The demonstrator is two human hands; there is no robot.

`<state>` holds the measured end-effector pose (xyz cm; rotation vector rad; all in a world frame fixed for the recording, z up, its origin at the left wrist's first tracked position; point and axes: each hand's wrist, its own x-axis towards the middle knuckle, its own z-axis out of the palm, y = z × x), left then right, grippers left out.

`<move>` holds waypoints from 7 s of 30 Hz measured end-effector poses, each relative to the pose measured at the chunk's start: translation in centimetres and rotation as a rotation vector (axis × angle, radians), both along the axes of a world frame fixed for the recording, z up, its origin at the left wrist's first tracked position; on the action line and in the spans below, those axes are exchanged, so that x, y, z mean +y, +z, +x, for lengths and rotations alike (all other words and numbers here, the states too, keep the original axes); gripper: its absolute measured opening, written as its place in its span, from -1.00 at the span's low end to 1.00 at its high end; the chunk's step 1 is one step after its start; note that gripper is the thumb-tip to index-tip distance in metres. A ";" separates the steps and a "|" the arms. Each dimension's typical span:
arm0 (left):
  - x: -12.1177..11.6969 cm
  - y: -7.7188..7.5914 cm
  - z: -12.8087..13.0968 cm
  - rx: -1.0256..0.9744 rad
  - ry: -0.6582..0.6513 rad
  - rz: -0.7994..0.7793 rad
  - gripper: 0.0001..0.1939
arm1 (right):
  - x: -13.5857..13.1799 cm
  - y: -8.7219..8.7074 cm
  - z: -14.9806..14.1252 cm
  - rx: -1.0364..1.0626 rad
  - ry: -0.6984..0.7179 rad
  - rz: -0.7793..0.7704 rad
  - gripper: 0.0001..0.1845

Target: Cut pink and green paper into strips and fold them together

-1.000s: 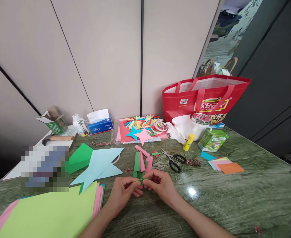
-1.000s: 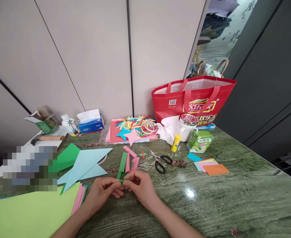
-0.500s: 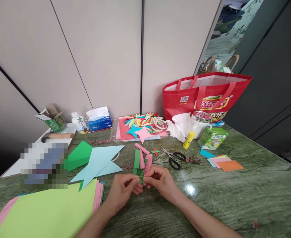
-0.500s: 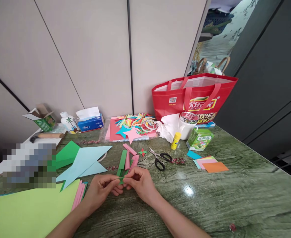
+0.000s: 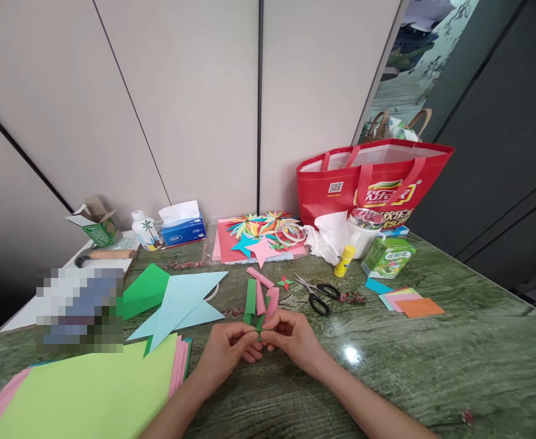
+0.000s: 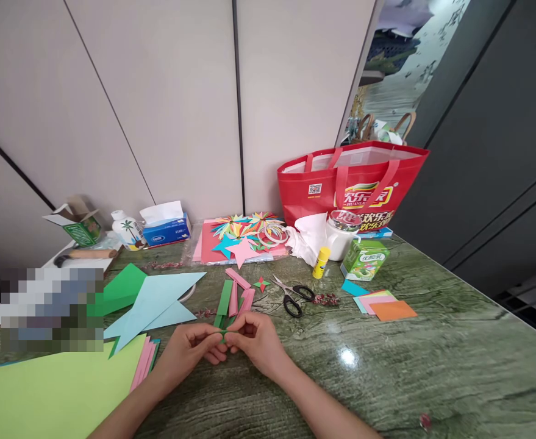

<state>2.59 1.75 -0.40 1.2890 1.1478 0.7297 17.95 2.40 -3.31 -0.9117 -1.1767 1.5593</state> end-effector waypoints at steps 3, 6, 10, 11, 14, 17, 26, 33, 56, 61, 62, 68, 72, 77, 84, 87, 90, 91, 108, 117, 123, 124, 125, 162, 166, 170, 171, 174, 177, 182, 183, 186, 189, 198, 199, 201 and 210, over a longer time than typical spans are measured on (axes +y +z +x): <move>0.0 -0.4 0.0 -0.026 -0.022 0.006 -0.68 | 0.0 0.1 0.0 -0.001 -0.035 -0.025 -0.72; -0.2 -0.7 0.0 -0.002 -0.005 0.054 -0.69 | 0.1 0.3 0.0 -0.017 -0.034 -0.052 -0.72; -0.3 -0.6 -0.1 -0.018 0.041 0.035 -0.67 | 0.3 0.2 0.0 -0.004 -0.031 -0.075 -0.74; -0.3 -0.5 -0.2 -0.023 0.053 0.028 -0.68 | 0.4 0.2 0.0 -0.001 -0.036 -0.077 -0.74; -0.2 -0.3 -0.3 -0.024 0.071 0.027 -0.68 | 0.4 0.1 0.0 -0.001 -0.067 -0.060 -0.72; -0.1 -0.5 -0.3 -0.032 0.069 0.048 -0.68 | 0.2 0.0 0.0 -0.014 -0.095 -0.008 -0.70; 0.4 -1.8 -1.1 0.252 0.198 0.456 -0.80 | 0.8 -0.1 0.5 -0.042 -0.270 0.105 -0.66; 0.8 -3.2 -1.5 0.673 -0.115 0.950 -0.65 | 1.3 -0.4 1.1 -0.072 -0.354 0.147 -0.64; 1.4 -3.8 -2.2 0.653 0.124 1.050 -0.79 | 1.5 -0.6 1.4 -0.162 -0.441 0.134 -0.61; 0.9 -3.1 -1.7 0.686 -0.151 1.106 -0.73 | 1.4 -0.4 1.4 -0.215 -0.434 0.156 -0.67; 0.8 -2.9 -1.6 0.711 -0.200 1.106 -0.71 | 1.4 -0.4 1.4 -0.240 -0.440 0.164 -0.68; 0.6 -2.3 -1.2 0.798 -0.325 1.073 -0.61 | 1.5 -0.8 1.6 -0.436 -0.497 0.297 -0.74; 0.8 -2.5 -1.2 0.883 -0.274 1.063 -0.66 | 1.4 -1.1 1.6 -0.594 -0.494 0.352 -0.76; 0.8 -2.9 -1.2 1.037 -0.230 1.039 -0.61 | 1.1 -1.4 1.4 -0.752 -0.418 0.386 -0.76; 0.8 -3.1 -1.1 0.995 -0.252 0.998 -0.45 | 0.9 -1.6 1.4 -0.776 -0.392 0.433 -0.75; 0.8 -2.6 -1.1 0.867 -0.119 0.979 -0.45 | 0.8 -1.6 1.4 -0.741 -0.389 0.415 -0.79; 0.5 -1.6 -0.9 0.597 0.138 0.924 -0.60 | 0.6 -1.0 1.2 -0.605 -0.440 0.369 -0.79; 0.4 -1.2 -0.9 0.453 0.229 0.879 -0.67 | 0.5 -0.8 1.2 -0.521 -0.445 0.354 -0.74; -0.4 -0.4 0.5 -0.127 0.214 0.133 -0.83 | -0.8 0.7 -0.3 -0.074 -0.171 0.183 -0.81; -0.1 -0.3 0.2 -0.133 0.171 0.100 -0.76 | -1.4 0.7 0.1 -0.393 -0.060 0.515 -0.74; 0.0 -0.3 0.1 -0.211 0.206 0.070 -0.78 | -1.5 0.9 0.3 -0.492 -0.039 0.662 -0.68; 0.0 -0.2 0.1 -0.215 0.213 0.076 -0.78 | -1.4 0.9 0.3 -0.506 -0.048 0.672 -0.71; -0.1 -0.2 0.1 -0.223 0.214 0.077 -0.78 | -1.4 0.9 0.3 -0.509 -0.055 0.677 -0.73; -0.6 0.2 0.7 -0.181 0.105 0.002 -0.75 | -1.1 0.7 -0.1 -0.170 -0.234 0.242 -0.86; -0.6 -0.3 0.6 -0.211 0.057 -0.042 -0.71 | -1.2 0.7 -0.2 -0.124 -0.220 0.217 -0.83; -0.5 -0.6 0.5 -0.168 0.101 -0.011 -0.73 | -1.2 0.7 -0.2 -0.146 -0.216 0.221 -0.83; -0.5 -0.6 0.5 -0.153 0.110 0.001 -0.73 | -1.3 0.8 -0.2 -0.147 -0.210 0.222 -0.84; -0.6 -0.4 0.6 -0.123 0.129 0.036 -0.75 | -1.2 0.9 -0.1 -0.143 -0.205 0.216 -0.84; -0.6 -0.2 0.7 -0.140 0.123 0.064 -0.78 | -1.2 0.8 0.0 -0.137 -0.246 0.216 -0.86; -0.5 -0.4 0.7 -0.204 0.136 0.039 -0.76 | -1.0 0.4 0.0 -0.164 -0.297 0.236 -0.83; -0.5 -0.4 0.6 -0.211 0.147 0.032 -0.76 | -1.0 0.3 0.1 -0.189 -0.296 0.245 -0.86; -0.6 -0.4 0.6 -0.213 0.173 0.024 -0.75 | -1.0 0.3 0.1 -0.220 -0.297 0.258 -0.91; -0.6 -0.4 0.6 -0.203 0.187 0.030 -0.76 | -1.0 0.4 0.1 -0.212 -0.306 0.252 -0.91; -0.7 -0.4 0.6 -0.175 0.191 0.076 -0.79 | -1.0 0.5 -0.2 -0.054 -0.283 0.149 -0.88; -0.7 -0.4 0.6 -0.173 0.191 0.081 -0.79 | -1.0 0.5 -0.2 -0.051 -0.283 0.154 -0.88; -0.7 -0.3 0.6 -0.172 0.191 0.082 -0.78 | -0.9 0.6 -0.2 -0.056 -0.291 0.164 -0.90; -0.7 -0.3 0.6 -0.158 0.196 0.048 -0.77 | -1.0 0.7 0.0 -0.101 -0.299 0.181 -0.91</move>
